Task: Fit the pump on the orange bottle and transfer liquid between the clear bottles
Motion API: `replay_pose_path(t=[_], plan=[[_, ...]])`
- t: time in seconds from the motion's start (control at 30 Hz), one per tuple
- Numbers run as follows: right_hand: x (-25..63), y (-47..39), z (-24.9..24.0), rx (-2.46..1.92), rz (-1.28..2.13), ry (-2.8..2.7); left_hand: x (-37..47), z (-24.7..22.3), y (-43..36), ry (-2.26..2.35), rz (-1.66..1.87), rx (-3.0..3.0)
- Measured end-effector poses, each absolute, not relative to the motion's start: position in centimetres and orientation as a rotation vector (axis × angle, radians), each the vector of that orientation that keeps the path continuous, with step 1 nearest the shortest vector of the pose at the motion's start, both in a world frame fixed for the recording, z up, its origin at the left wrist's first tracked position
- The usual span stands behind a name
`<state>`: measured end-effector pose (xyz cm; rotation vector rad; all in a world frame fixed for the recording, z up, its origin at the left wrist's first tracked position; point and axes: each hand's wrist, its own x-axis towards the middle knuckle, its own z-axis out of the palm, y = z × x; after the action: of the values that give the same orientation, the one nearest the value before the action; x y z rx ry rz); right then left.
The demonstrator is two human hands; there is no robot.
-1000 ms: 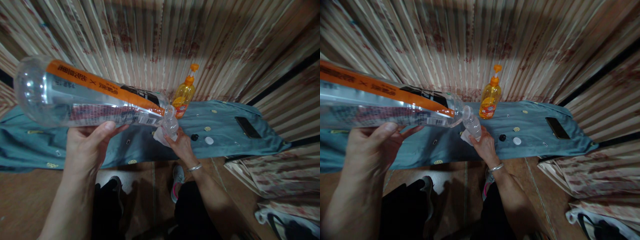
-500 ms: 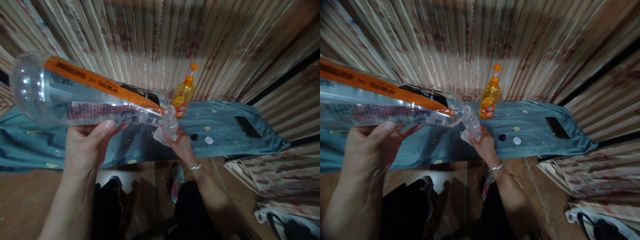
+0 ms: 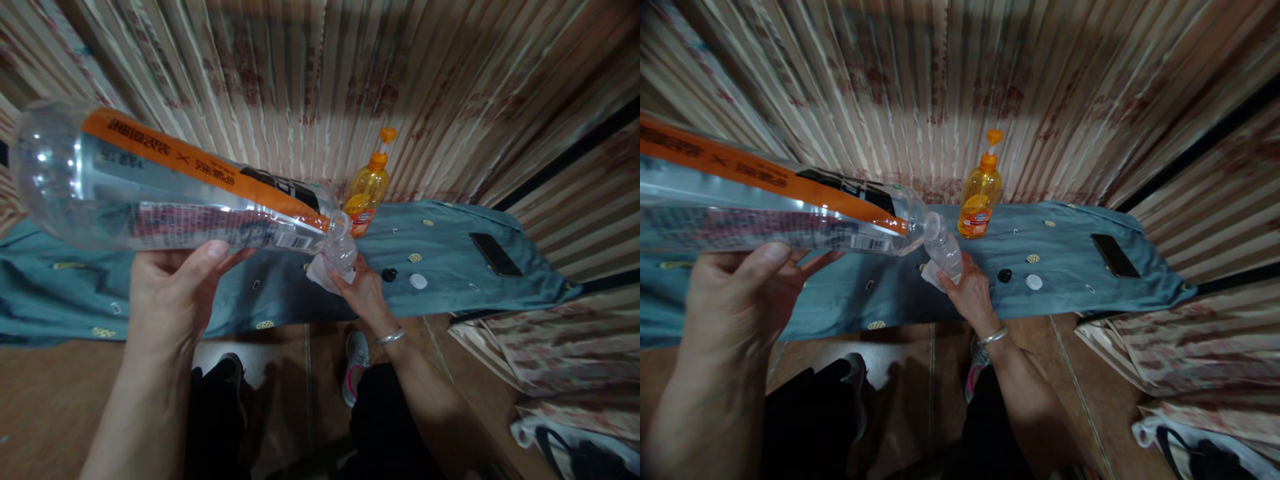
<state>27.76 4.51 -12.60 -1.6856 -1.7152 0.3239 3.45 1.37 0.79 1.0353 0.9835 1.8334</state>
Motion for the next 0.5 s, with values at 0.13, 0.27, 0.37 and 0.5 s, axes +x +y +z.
replay_pose_path(t=[0.13, 0.27, 0.37, 0.5], plan=[[27.72, 4.51, -12.78, -1.68, 0.316, -1.701, 3.42, 0.7, 1.38, 1.008, 1.837, 1.024], [27.65, 4.51, -12.9, -1.666, 0.325, -1.694, 3.41, 0.6, 1.51, 0.994, 1.85, 1.009], [27.61, 4.48, -12.98, -1.653, 0.326, -1.682, 3.39, 0.52, 1.56, 0.964, 1.85, 1.006], [27.59, 4.4, -13.1, -1.638, 0.355, -1.668, 3.32, 0.38, 1.61, 0.939, 1.846, 1.005]])
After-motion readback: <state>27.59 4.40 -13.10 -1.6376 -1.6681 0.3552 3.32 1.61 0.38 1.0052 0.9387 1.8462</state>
